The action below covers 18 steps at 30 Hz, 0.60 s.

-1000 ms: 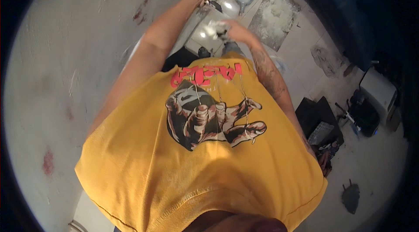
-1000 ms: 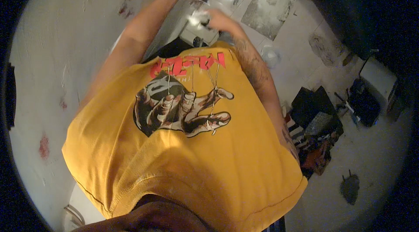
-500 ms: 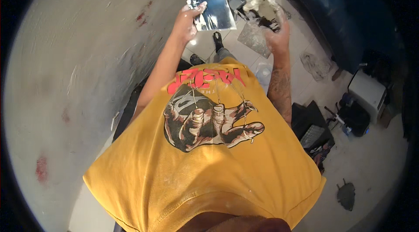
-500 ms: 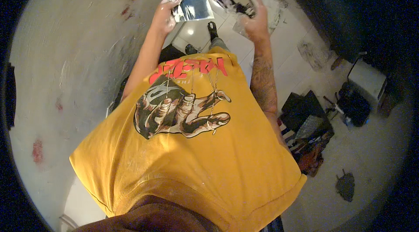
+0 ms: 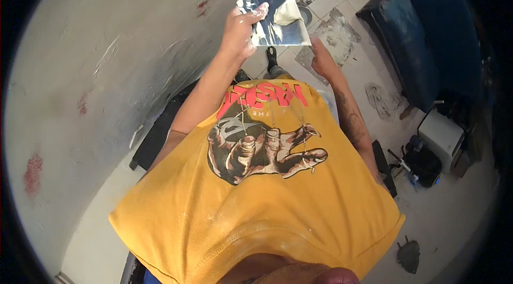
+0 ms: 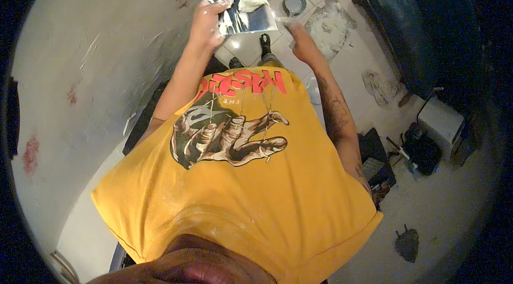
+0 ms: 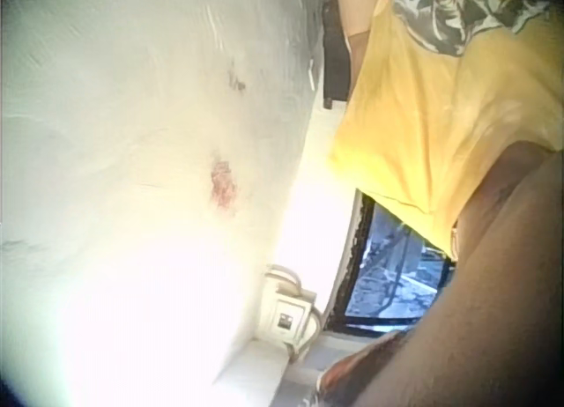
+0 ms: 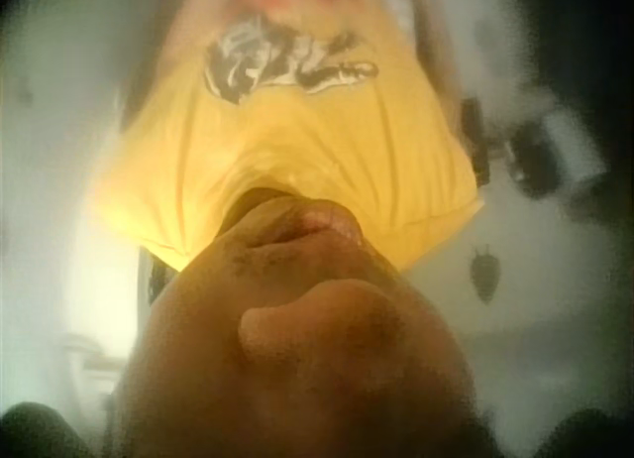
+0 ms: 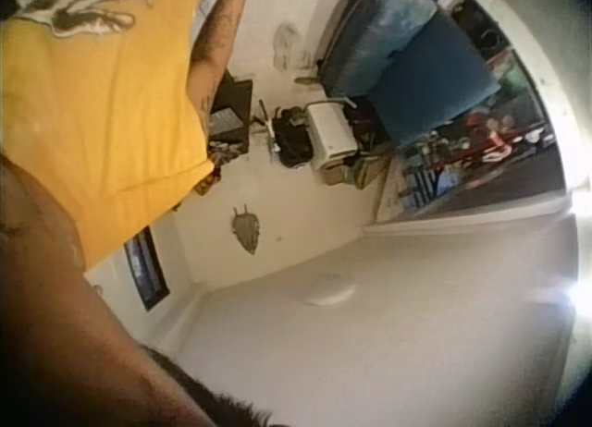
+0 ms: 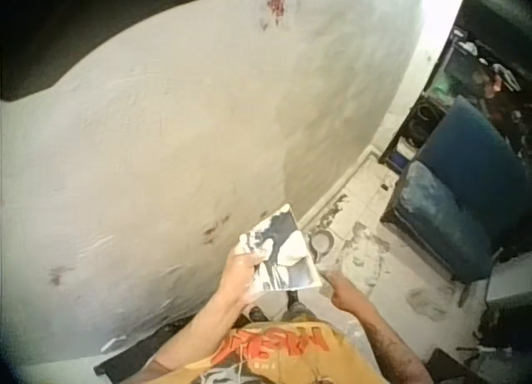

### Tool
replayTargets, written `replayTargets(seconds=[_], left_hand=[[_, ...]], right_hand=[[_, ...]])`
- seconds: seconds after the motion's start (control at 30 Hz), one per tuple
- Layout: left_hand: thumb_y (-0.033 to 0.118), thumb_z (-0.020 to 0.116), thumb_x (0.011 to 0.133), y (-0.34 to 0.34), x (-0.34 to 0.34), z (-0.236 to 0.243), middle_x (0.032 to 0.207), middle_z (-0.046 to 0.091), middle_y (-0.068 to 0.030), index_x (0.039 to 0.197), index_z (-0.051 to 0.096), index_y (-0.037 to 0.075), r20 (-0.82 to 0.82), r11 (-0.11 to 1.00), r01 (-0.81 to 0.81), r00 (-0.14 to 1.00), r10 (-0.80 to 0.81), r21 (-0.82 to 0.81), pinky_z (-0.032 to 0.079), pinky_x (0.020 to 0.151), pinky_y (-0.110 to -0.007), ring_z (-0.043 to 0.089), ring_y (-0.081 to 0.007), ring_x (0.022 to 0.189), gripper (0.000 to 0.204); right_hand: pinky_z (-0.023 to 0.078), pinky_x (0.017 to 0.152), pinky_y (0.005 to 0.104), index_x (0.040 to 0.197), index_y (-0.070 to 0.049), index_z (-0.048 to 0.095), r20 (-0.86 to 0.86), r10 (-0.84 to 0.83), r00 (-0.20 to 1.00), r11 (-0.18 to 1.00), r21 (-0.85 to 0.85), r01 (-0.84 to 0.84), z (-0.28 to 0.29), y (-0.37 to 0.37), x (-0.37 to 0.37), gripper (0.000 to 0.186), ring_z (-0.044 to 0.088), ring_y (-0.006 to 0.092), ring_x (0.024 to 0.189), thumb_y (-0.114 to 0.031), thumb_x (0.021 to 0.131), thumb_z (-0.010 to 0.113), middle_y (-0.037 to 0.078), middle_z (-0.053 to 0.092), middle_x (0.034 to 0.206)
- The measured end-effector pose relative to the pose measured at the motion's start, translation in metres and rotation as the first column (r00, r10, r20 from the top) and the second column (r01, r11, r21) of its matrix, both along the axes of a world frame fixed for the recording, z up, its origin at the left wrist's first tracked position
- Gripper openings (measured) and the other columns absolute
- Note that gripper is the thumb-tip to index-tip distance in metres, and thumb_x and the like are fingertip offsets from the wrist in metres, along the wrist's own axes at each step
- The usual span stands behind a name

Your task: Applying and smoothing plaster or joint compound on a wall using putty knives.

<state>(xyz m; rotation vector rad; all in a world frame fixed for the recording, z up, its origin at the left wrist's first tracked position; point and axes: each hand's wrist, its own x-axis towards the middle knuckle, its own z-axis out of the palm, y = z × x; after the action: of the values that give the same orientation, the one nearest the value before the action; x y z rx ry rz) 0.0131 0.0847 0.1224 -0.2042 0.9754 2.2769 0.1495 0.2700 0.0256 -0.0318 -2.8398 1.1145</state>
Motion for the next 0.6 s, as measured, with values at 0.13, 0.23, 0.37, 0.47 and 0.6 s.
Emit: replayTargets(seconds=[0.13, 0.23, 0.37, 0.47, 0.6], left_hand=[[-0.002, 0.049, 0.07, 0.001, -0.023, -0.029, 0.074, 0.056, -0.0063, 0.082, 0.052, -0.003, -0.249, 0.98, -0.096, 0.967, 0.051, -0.173, 0.045, 0.057, -0.024, 0.053, -0.0114, 0.065, 0.013], [0.0, 0.053, 0.069, 0.004, -0.036, -0.059, 0.061, 0.054, -0.0035, 0.068, 0.054, -0.002, -0.364, 0.945, -0.103, 0.931, -0.017, -0.309, 0.04, 0.048, -0.024, 0.048, -0.0087, 0.051, 0.003], [0.0, 0.053, 0.07, 0.003, -0.025, -0.065, 0.062, 0.054, -0.0034, 0.066, 0.053, -0.002, -0.315, 0.904, -0.065, 0.946, -0.079, -0.423, 0.037, 0.045, -0.023, 0.046, -0.0076, 0.051, 0.004], [-0.001, 0.052, 0.07, 0.007, -0.015, -0.063, 0.061, 0.054, -0.0033, 0.066, 0.054, -0.001, -0.297, 0.951, -0.095, 0.955, 0.004, -0.293, 0.037, 0.044, -0.023, 0.046, -0.0074, 0.05, 0.005], [0.0, 0.053, 0.07, 0.018, -0.013, -0.06, 0.061, 0.054, -0.0039, 0.066, 0.054, -0.002, -0.291, 0.895, -0.085, 0.955, -0.051, -0.439, 0.036, 0.044, -0.024, 0.046, -0.0083, 0.05, 0.004]], right_hand=[[0.034, 0.083, 0.0328, 0.103, 0.0, 0.042, 0.023, -0.338, 0.941, 0.931, -0.14, 0.338, 0.008, 0.012, -0.004, 0.044, 0.043, 0.034, 0.096, 0.011, 0.06, 0.042, 0.02, 0.046, 0.101], [0.037, 0.077, 0.0339, 0.102, -0.002, 0.043, -0.249, -0.138, 0.959, 0.979, 0.113, 0.17, 0.071, -0.013, -0.024, 0.042, 0.047, 0.034, 0.089, 0.009, 0.062, 0.042, 0.018, 0.048, 0.098], [0.04, 0.073, 0.0353, 0.1, -0.003, 0.045, -0.174, -0.063, 0.983, 0.975, 0.199, 0.098, 0.107, -0.056, -0.041, 0.04, 0.047, 0.0329, 0.088, 0.01, 0.062, 0.041, 0.015, 0.048, 0.099], [0.041, 0.07, 0.0368, 0.094, -0.006, 0.046, -0.037, -0.048, 0.998, 0.968, 0.244, 0.055, 0.096, -0.054, -0.046, 0.039, 0.048, 0.0305, 0.085, 0.008, 0.058, 0.044, 0.011, 0.048, 0.096], [0.042, 0.068, 0.0361, 0.092, -0.007, 0.046, -0.019, 0.071, 0.997, 0.942, 0.33, -0.061, 0.074, -0.051, -0.04, 0.037, 0.049, 0.028, 0.085, 0.008, 0.059, 0.044, 0.009, 0.047, 0.095]])
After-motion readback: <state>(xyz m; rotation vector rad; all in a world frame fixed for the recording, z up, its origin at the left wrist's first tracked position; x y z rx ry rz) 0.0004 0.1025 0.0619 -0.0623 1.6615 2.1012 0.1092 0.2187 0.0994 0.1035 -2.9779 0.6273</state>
